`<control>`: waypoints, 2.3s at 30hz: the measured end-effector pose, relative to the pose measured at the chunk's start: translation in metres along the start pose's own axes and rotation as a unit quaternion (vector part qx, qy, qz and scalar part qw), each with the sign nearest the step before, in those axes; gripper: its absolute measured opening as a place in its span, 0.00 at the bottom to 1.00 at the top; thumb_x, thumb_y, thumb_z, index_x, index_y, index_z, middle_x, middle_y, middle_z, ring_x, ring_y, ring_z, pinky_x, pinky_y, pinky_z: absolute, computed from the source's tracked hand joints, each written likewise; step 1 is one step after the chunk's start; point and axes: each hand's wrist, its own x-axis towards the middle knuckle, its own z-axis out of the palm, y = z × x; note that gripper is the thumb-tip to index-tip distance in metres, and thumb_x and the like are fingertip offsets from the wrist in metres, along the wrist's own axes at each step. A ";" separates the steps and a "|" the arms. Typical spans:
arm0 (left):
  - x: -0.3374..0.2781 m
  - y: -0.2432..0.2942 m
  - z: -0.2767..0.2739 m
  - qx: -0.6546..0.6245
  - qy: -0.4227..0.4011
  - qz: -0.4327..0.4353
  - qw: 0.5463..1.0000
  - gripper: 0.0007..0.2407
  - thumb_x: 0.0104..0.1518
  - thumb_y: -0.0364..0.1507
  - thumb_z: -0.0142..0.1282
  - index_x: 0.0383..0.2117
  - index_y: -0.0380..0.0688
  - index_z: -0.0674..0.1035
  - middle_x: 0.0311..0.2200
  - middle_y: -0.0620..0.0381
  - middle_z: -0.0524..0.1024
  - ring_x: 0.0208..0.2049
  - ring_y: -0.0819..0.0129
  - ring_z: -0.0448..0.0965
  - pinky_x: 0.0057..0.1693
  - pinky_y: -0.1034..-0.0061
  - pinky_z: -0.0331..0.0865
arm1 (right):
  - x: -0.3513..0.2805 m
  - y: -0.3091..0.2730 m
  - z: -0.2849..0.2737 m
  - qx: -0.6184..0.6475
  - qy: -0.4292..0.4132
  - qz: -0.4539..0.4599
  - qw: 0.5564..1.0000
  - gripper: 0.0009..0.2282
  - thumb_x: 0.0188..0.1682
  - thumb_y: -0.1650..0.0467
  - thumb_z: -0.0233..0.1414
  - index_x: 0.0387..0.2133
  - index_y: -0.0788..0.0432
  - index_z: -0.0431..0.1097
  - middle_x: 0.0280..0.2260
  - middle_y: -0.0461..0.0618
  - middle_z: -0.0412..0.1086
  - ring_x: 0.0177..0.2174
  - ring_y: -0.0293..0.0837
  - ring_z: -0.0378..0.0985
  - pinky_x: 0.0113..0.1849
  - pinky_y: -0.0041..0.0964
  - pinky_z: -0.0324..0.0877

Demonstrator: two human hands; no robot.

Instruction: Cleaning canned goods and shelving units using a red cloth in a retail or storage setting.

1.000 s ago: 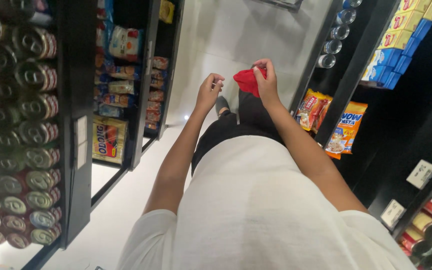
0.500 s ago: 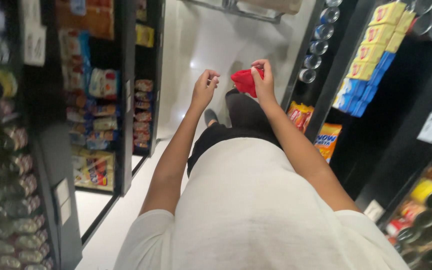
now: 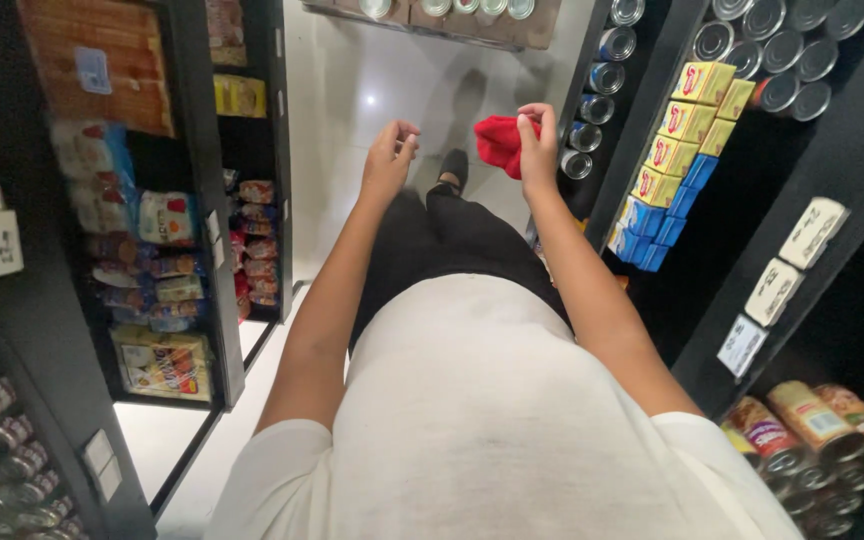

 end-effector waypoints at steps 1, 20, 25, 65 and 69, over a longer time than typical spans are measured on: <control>0.005 0.005 -0.001 0.001 -0.001 -0.003 1.000 0.04 0.66 0.26 0.51 0.39 0.51 0.78 0.29 0.57 0.78 0.29 0.62 0.83 0.42 0.68 0.76 | 0.007 0.001 0.000 -0.001 -0.001 0.003 1.000 0.03 0.54 0.69 0.50 0.40 0.50 0.69 0.39 0.47 0.69 0.45 0.42 0.70 0.54 0.43 0.60; 0.164 0.020 -0.125 -0.058 -0.016 -0.012 0.998 0.05 0.60 0.21 0.50 0.38 0.41 0.77 0.34 0.60 0.76 0.30 0.75 0.76 0.40 0.80 0.73 | 0.082 -0.042 0.089 0.114 -0.007 0.096 0.989 0.07 0.51 0.72 0.44 0.36 0.57 0.69 0.37 0.45 0.70 0.38 0.38 0.68 0.45 0.30 0.63; 0.192 0.007 -0.178 -0.052 -0.009 -0.021 0.998 0.05 0.61 0.21 0.49 0.38 0.42 0.77 0.31 0.60 0.75 0.31 0.74 0.75 0.40 0.79 0.72 | 0.116 -0.072 0.144 0.158 -0.009 0.113 0.981 0.06 0.51 0.72 0.43 0.36 0.58 0.68 0.36 0.47 0.71 0.34 0.37 0.70 0.41 0.30 0.69; 0.538 -0.088 -0.170 0.430 0.115 0.064 0.893 0.31 0.41 0.26 0.69 0.55 0.47 0.68 0.51 0.50 0.69 0.46 0.49 0.76 0.48 0.62 0.75 | 0.333 -0.184 0.307 0.060 -0.131 0.016 0.989 0.05 0.55 0.72 0.45 0.38 0.60 0.66 0.40 0.49 0.70 0.41 0.41 0.70 0.49 0.33 0.65; 0.584 -0.128 -0.172 0.417 0.051 -0.008 0.907 0.31 0.45 0.34 0.75 0.56 0.54 0.68 0.53 0.54 0.70 0.50 0.53 0.78 0.50 0.61 0.79 | 0.324 -0.160 0.331 0.093 -0.104 0.069 0.988 0.05 0.55 0.70 0.45 0.38 0.61 0.65 0.42 0.49 0.67 0.43 0.42 0.67 0.51 0.33 0.61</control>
